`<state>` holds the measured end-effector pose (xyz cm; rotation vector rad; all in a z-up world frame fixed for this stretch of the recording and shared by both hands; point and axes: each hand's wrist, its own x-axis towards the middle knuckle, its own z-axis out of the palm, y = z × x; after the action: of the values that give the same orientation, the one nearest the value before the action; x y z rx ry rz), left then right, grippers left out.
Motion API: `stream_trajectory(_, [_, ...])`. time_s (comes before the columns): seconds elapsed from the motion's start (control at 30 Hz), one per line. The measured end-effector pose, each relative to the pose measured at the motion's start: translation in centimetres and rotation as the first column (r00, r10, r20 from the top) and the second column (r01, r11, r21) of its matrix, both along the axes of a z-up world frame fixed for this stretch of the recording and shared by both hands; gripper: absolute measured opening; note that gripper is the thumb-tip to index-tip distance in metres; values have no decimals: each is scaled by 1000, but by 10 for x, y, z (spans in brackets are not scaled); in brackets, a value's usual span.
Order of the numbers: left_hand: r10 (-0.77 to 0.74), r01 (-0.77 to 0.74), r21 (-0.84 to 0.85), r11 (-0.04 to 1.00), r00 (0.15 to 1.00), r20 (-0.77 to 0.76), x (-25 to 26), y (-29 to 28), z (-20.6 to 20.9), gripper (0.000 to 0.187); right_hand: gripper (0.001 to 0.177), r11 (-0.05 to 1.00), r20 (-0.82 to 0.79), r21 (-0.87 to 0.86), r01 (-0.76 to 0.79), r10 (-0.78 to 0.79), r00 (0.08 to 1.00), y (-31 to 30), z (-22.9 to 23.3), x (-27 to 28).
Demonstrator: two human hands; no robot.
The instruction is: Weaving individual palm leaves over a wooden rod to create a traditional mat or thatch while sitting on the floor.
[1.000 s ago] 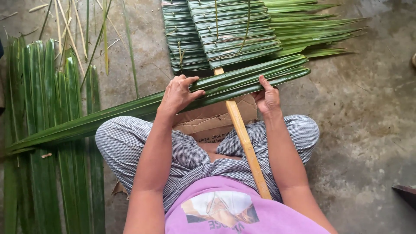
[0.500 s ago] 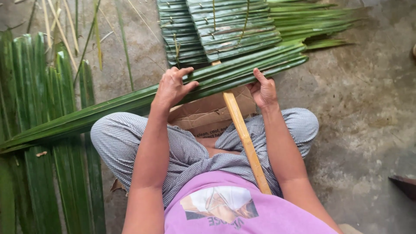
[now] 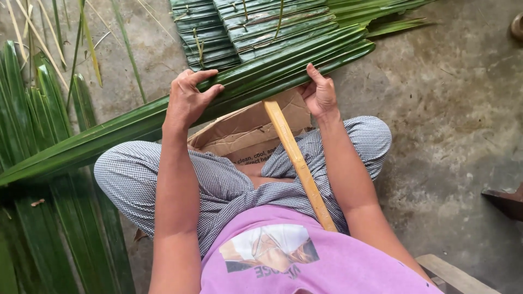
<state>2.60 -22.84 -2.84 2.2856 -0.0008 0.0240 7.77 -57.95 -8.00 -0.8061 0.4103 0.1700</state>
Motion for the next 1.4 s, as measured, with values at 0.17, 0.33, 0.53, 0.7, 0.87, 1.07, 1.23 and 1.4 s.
stream_trajectory(0.17, [7,-8,-56,998,1000,-25,-3,-6,7,34,10,1000,-21,-9,1,-1,1000,1,-2,-1])
stream_trajectory(0.33, [10,-11,-36,999,1000,-14,-2,-10,11,34,10,998,-27,-43,-37,36,999,-1,-13,-1])
stream_trajectory(0.53, [-15,15,-12,1000,1000,2,-4,-17,10,35,13,996,-38,-85,-30,27,999,4,2,-1])
stream_trajectory(0.7, [-56,57,45,997,998,-22,-6,-28,-2,39,17,996,-66,-87,19,-24,998,-1,-6,1])
stream_trajectory(0.87, [-67,71,94,993,997,-40,-3,-27,-14,40,19,995,-68,-95,27,-33,997,2,-5,-1])
stream_trajectory(1.07, [-59,69,120,990,995,-86,-1,-28,-14,48,22,995,-87,-97,25,-33,996,5,2,0])
stream_trajectory(1.23, [-62,76,127,989,992,-107,1,-25,-13,52,23,995,-101,-97,26,-36,994,6,0,2])
stream_trajectory(1.4, [-50,61,117,991,994,-94,-2,-24,-10,51,25,996,-155,-91,18,-32,987,4,-2,-1])
